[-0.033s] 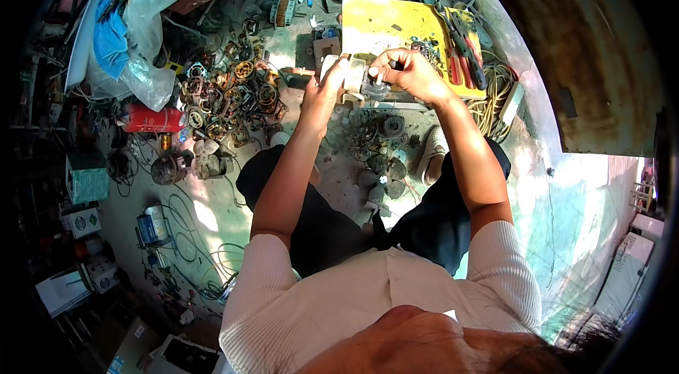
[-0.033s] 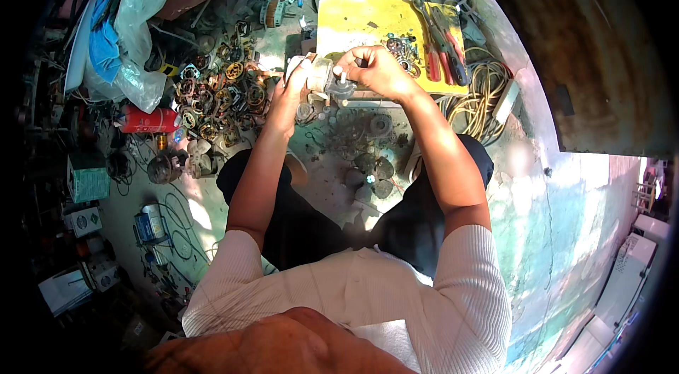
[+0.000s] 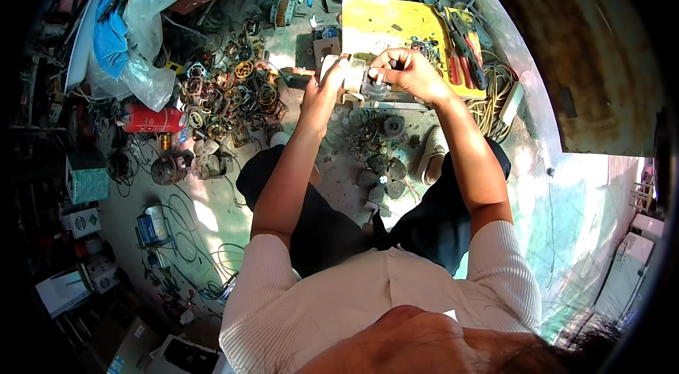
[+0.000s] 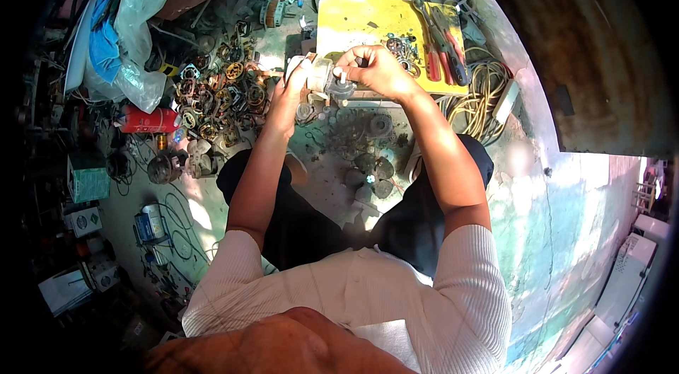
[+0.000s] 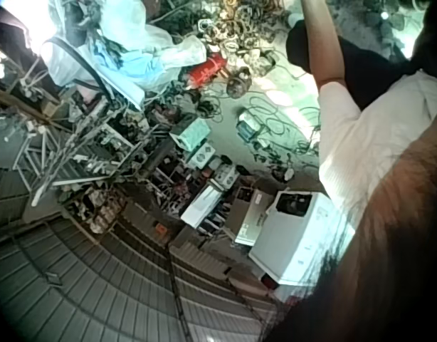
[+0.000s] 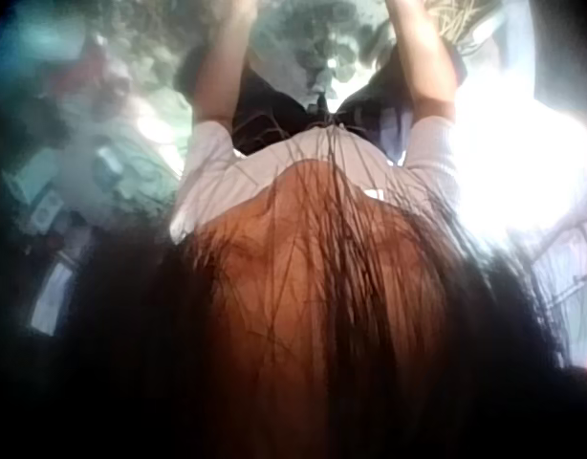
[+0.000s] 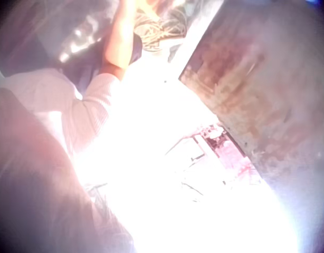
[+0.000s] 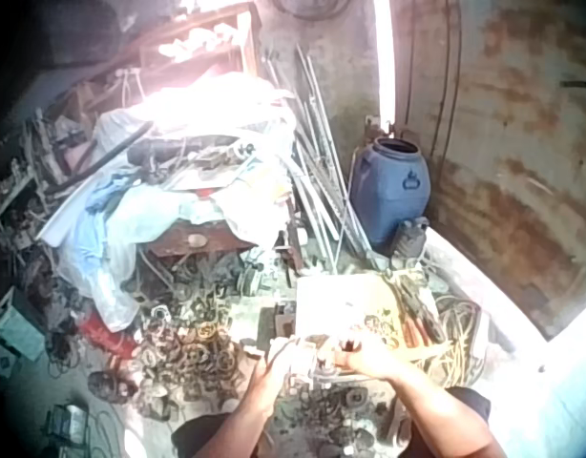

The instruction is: The person disassembles a mechanical component using a screwdriver and by hand, removing various small metal parts and fasteners and placing them on a yellow board.

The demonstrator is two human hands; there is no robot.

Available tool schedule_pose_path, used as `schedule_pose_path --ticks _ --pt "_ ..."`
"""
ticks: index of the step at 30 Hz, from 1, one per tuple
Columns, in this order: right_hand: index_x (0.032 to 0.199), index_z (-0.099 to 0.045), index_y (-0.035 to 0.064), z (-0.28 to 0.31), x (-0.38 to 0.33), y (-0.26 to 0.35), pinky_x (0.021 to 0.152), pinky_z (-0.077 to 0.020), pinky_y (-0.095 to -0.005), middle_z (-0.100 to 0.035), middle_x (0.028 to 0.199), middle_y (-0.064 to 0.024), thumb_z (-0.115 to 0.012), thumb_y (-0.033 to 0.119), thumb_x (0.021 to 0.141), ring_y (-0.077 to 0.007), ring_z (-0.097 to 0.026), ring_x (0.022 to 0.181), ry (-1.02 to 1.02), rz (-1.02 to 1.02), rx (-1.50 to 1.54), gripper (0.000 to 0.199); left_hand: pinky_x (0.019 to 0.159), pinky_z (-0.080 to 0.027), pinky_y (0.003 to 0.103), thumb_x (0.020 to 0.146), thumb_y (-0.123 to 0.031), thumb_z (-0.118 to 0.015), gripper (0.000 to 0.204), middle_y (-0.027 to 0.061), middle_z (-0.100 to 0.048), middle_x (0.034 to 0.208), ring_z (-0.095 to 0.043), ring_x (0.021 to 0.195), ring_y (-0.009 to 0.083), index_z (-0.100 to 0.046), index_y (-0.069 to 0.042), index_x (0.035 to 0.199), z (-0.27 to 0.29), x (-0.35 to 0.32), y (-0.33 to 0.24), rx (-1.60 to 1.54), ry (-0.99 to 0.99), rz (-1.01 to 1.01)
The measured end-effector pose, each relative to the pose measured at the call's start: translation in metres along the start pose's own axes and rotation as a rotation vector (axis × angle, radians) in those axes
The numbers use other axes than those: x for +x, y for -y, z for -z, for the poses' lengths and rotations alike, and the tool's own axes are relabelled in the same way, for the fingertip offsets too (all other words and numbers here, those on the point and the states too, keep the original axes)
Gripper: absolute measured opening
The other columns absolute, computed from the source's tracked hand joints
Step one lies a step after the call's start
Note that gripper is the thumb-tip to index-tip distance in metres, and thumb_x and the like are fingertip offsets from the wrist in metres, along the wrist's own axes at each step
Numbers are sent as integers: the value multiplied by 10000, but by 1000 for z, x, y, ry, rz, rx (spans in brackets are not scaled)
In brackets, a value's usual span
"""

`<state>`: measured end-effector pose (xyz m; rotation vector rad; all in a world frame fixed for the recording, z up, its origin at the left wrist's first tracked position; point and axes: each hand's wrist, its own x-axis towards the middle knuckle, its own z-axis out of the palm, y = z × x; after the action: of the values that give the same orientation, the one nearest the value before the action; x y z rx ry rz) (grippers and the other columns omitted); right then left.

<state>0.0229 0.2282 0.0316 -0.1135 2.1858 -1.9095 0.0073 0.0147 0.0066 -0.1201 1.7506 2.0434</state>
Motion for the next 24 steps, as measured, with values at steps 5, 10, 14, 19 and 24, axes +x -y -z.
schedule_pose_path --ticks 5,10,14,19,24 --pt "893 -692 30 12 1 -5 661 -464 -229 -647 770 27 -751 138 843 -54 -541 685 -73 -7 -35 133 961 -416 348 890 -583 -565 664 62 -623 1188 -578 1096 159 -552 -67 1307 -7 -3 -8 30 -40 -2" --pt "868 -678 17 15 -3 13 744 -517 -364 -700 797 -126 -750 209 788 -259 -683 783 -448 -127 -684 219 932 -454 369 912 -647 -458 661 53 -646 1168 -638 989 177 -539 -132 1318 4 -1 -13 -274 87 154" --pt "1105 -635 1 39 9 -34 851 -503 -344 -675 1021 -202 -625 162 896 -255 -679 935 -607 57 -790 264 921 -458 416 856 -749 -425 739 53 -641 1194 -639 986 245 -575 -169 1288 1 2 -15 -502 107 324" --pt "1065 -603 -29 28 4 0 802 -524 -257 -695 925 -97 -535 280 1008 -125 -662 865 -444 75 -115 322 932 -434 429 844 -782 -389 792 71 -593 1216 -575 1013 236 -549 -156 1303 16 1 -19 -687 61 412" --pt "943 -626 1 18 -12 29 614 -503 -227 -697 881 -64 -623 256 960 -73 -639 726 -332 15 -86 256 1017 -354 446 813 -823 -370 861 66 -566 1308 -546 1149 242 -520 -164 1347 21 9 -15 -672 8 330"
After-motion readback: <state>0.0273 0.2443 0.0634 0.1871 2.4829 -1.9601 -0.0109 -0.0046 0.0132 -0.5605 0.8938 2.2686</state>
